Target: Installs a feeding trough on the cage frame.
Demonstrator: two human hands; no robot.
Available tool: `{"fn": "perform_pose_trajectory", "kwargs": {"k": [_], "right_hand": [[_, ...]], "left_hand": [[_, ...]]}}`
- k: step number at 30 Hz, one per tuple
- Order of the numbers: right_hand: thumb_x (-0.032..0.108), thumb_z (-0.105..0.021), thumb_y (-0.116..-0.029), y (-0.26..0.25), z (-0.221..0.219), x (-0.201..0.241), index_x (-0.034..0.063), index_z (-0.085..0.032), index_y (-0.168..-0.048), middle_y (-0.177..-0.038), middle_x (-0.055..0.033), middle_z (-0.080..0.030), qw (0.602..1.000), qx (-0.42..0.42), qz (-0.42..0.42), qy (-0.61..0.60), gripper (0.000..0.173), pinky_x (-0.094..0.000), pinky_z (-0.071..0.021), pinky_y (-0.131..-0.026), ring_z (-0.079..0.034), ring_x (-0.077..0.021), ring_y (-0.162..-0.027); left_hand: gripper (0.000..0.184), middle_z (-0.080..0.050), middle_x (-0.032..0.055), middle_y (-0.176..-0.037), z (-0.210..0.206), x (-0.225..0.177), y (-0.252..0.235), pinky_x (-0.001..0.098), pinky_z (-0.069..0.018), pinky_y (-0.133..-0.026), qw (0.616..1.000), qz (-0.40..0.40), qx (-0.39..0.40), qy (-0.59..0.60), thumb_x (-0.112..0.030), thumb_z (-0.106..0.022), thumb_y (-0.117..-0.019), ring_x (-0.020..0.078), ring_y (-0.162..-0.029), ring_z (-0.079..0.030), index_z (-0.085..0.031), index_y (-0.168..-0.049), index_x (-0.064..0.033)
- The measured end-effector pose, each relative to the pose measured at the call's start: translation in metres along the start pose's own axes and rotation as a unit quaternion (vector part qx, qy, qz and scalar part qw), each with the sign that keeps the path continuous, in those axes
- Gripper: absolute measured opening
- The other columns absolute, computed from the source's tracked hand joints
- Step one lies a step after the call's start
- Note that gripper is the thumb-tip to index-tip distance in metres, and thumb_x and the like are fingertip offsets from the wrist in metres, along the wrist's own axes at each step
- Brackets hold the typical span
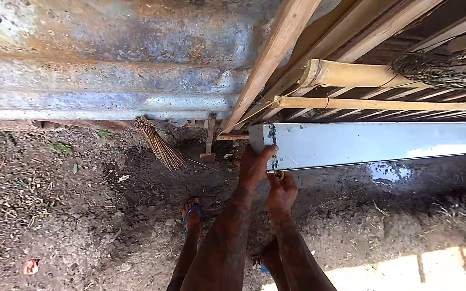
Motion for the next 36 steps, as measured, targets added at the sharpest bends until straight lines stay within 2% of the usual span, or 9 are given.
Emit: {"fn": "perform_pose_trajectory", "kwargs": {"k": [2, 5, 8, 10, 12, 16, 24, 32, 36], "right_hand": [[0.015, -0.079, -0.0868, -0.003, 0.006, 0.005, 0.0000, -0.067, -0.112, -0.084, -0.0055, -0.071, 0.998, 0.031, -0.002, 0.061, 0.032, -0.0319, -0.0580, -0.070, -0.067, -0.0105, -0.073], [0.019, -0.073, -0.0928, 0.002, 0.033, 0.055, -0.0061, -0.064, -0.126, -0.116, -0.0182, -0.072, 0.976, 0.055, 0.108, 0.180, 0.043, -0.0413, -0.0585, -0.097, -0.071, -0.0226, -0.108], [0.023, -0.068, -0.0943, -0.012, 0.045, 0.134, -0.0084, -0.065, -0.120, -0.107, -0.0191, -0.071, 0.925, 0.025, 0.300, 0.231, 0.040, -0.0343, -0.0609, -0.088, -0.072, -0.0196, -0.097], [0.026, -0.069, -0.0952, -0.040, 0.021, 0.169, -0.0030, -0.071, -0.116, -0.110, -0.0207, -0.071, 0.893, 0.077, 0.339, 0.287, 0.036, -0.0461, -0.0593, -0.088, -0.071, -0.0285, -0.100], [0.037, -0.068, -0.0981, -0.071, -0.014, 0.187, 0.0044, -0.074, -0.118, -0.115, -0.0201, -0.072, 0.873, 0.132, 0.304, 0.359, 0.039, -0.0605, -0.0530, -0.094, -0.068, -0.0373, -0.109], [0.050, -0.062, -0.1000, -0.099, -0.056, 0.179, 0.0098, -0.077, -0.104, -0.100, -0.0207, -0.074, 0.852, 0.142, 0.205, 0.460, 0.043, -0.0728, -0.0482, -0.084, -0.069, -0.0457, -0.099], [0.057, -0.058, -0.0996, -0.101, -0.064, 0.178, 0.0089, -0.075, -0.102, -0.099, -0.0256, -0.072, 0.807, 0.046, 0.197, 0.555, 0.051, -0.0688, -0.0505, -0.076, -0.068, -0.0488, -0.097], [0.053, -0.057, -0.1013, -0.098, -0.067, 0.169, 0.0083, -0.074, -0.095, -0.094, -0.0234, -0.073, 0.813, 0.022, 0.209, 0.543, 0.048, -0.0657, -0.0514, -0.071, -0.070, -0.0468, -0.092], [0.059, -0.050, -0.1022, -0.090, -0.063, 0.170, 0.0134, -0.074, -0.095, -0.091, -0.0204, -0.072, 0.833, 0.047, 0.223, 0.503, 0.052, -0.0652, -0.0507, -0.064, -0.070, -0.0454, -0.087]], "left_hand": [[0.073, -0.069, 0.0159, -0.115, 0.000, -0.003, 0.001, 0.0512, -0.0582, -0.089, 1.000, 0.008, -0.017, 0.012, -0.054, -0.076, -0.0852, 0.0276, -0.108, -0.068, -0.055, -0.139, -0.0083], [0.077, -0.069, 0.0181, -0.116, 0.006, -0.007, -0.001, 0.0514, -0.0562, -0.093, 1.000, 0.007, -0.027, 0.002, -0.050, -0.079, -0.0842, 0.0283, -0.109, -0.067, -0.053, -0.141, -0.0045], [0.074, -0.069, 0.0185, -0.113, 0.003, -0.005, -0.001, 0.0503, -0.0566, -0.089, 1.000, 0.002, -0.020, 0.013, -0.045, -0.080, -0.0859, 0.0284, -0.105, -0.067, -0.052, -0.140, -0.0031], [0.072, -0.070, 0.0171, -0.109, 0.001, -0.002, 0.000, 0.0493, -0.0570, -0.088, 1.000, -0.006, -0.024, 0.019, -0.044, -0.081, -0.0847, 0.0271, -0.102, -0.068, -0.053, -0.136, -0.0028], [0.074, -0.070, 0.0152, -0.110, 0.001, -0.002, -0.003, 0.0479, -0.0573, -0.092, 0.999, -0.015, -0.026, 0.034, -0.045, -0.082, -0.0825, 0.0244, -0.104, -0.069, -0.053, -0.136, -0.0032], [0.078, -0.071, 0.0142, -0.110, 0.001, -0.002, 0.001, 0.0470, -0.0563, -0.095, 0.999, -0.010, -0.025, 0.030, -0.047, -0.084, -0.0809, 0.0227, -0.105, -0.069, -0.054, -0.138, -0.0035], [0.086, -0.069, 0.0155, -0.110, 0.003, -0.007, -0.004, 0.0506, -0.0554, -0.091, 1.000, 0.017, 0.001, -0.016, -0.058, -0.079, -0.0795, 0.0263, -0.105, -0.067, -0.050, -0.141, -0.0053], [0.080, -0.070, 0.0151, -0.111, 0.003, -0.007, -0.011, 0.0515, -0.0557, -0.091, 0.999, 0.047, 0.002, -0.026, -0.058, -0.077, -0.0810, 0.0263, -0.107, -0.068, -0.053, -0.138, -0.0066], [0.073, -0.069, 0.0184, -0.112, 0.005, -0.013, -0.009, 0.0514, -0.0581, -0.083, 0.996, 0.069, 0.036, -0.037, -0.054, -0.075, -0.0869, 0.0297, -0.100, -0.069, -0.052, -0.139, -0.0074]]}}
Point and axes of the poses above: each hand's wrist, its own y-axis away from the middle knuckle, its own z-axis out of the back of the hand, x = y × z, the point moved 5 cm from there along -y, towards the middle knuckle
